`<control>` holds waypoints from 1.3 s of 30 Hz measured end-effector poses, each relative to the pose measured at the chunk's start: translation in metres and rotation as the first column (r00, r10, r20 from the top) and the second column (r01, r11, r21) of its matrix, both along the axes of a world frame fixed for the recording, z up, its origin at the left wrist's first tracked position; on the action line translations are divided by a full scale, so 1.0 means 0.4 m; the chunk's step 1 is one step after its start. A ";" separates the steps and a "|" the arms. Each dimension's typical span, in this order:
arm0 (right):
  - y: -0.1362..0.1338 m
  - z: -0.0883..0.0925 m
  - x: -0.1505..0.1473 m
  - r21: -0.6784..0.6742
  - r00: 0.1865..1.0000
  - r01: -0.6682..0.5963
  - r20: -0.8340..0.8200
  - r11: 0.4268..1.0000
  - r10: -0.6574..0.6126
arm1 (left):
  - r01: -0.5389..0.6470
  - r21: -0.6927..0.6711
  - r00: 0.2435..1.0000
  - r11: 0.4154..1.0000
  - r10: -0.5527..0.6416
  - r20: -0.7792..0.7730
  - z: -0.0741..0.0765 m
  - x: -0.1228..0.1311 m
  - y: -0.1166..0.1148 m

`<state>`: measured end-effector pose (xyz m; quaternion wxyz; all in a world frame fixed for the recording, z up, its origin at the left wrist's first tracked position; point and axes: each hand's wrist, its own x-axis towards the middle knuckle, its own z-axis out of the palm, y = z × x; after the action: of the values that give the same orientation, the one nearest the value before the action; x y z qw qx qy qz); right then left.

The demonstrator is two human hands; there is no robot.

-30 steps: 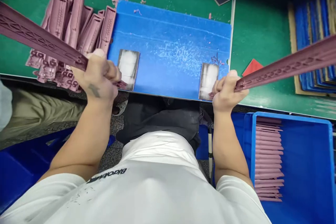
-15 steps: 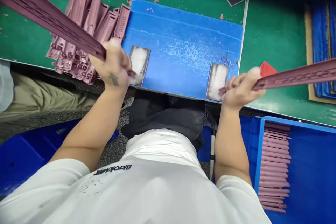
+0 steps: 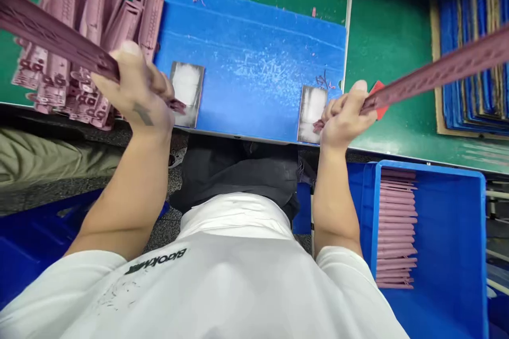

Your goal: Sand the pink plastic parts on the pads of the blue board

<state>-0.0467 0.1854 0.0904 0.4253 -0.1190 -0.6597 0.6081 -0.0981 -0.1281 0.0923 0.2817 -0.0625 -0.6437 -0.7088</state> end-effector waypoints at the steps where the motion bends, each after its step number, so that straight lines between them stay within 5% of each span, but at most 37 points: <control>1: 0.000 0.013 0.023 -0.028 0.998 -0.046 0.036 0.999 0.047 | 0.046 0.000 0.997 0.999 -0.046 0.066 0.004 0.016 -0.013; 5: 0.036 0.039 0.149 -0.166 0.911 -0.106 0.378 0.980 0.163 | 0.325 0.059 0.825 0.944 -0.314 0.471 0.000 0.114 -0.091; 9: 0.071 0.031 0.226 -0.354 0.748 -0.143 0.573 0.924 0.335 | 0.309 0.227 0.698 0.924 -0.382 0.606 0.008 0.184 -0.129; 15: 0.067 0.101 0.236 -0.494 0.766 -0.383 0.303 0.781 0.567 | 0.308 0.462 0.746 0.832 -0.512 0.425 0.109 0.174 -0.106; 18: 0.083 0.129 0.224 -0.386 0.811 -0.385 0.291 0.838 0.507 | 0.292 0.361 0.812 0.886 -0.429 0.396 0.131 0.144 -0.120; 21: 0.114 0.115 0.148 -0.046 0.931 -0.231 0.279 0.972 0.235 | 0.197 -0.042 0.933 0.979 -0.175 0.314 0.112 0.076 -0.140; 23: 0.132 0.090 0.053 0.150 0.976 -0.152 0.178 0.977 0.125 | 0.104 -0.222 0.989 0.969 -0.078 0.125 0.088 0.005 -0.134; 27: 0.128 0.037 -0.116 0.129 0.966 -0.259 0.048 0.957 0.255 | 0.262 -0.022 0.965 0.965 -0.262 0.029 0.050 -0.110 -0.056; 30: 0.099 0.015 -0.115 -0.029 0.935 -0.353 -0.058 0.935 0.351 | 0.347 0.130 0.925 0.929 -0.362 0.116 0.040 -0.102 -0.004; 34: 0.076 0.011 -0.055 -0.065 0.922 -0.387 -0.043 0.920 0.385 | 0.226 0.104 0.968 0.969 -0.235 0.088 0.021 -0.075 0.009; 39: 0.082 0.010 -0.089 -0.093 0.966 -0.257 -0.033 0.962 0.255 | 0.091 0.107 0.996 0.990 -0.089 -0.021 -0.008 -0.126 0.019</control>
<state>-0.0822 0.2181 0.0943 0.3436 -0.0471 -0.6351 0.6902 -0.1485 -0.1206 0.0891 0.2579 -0.0818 -0.5985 -0.7540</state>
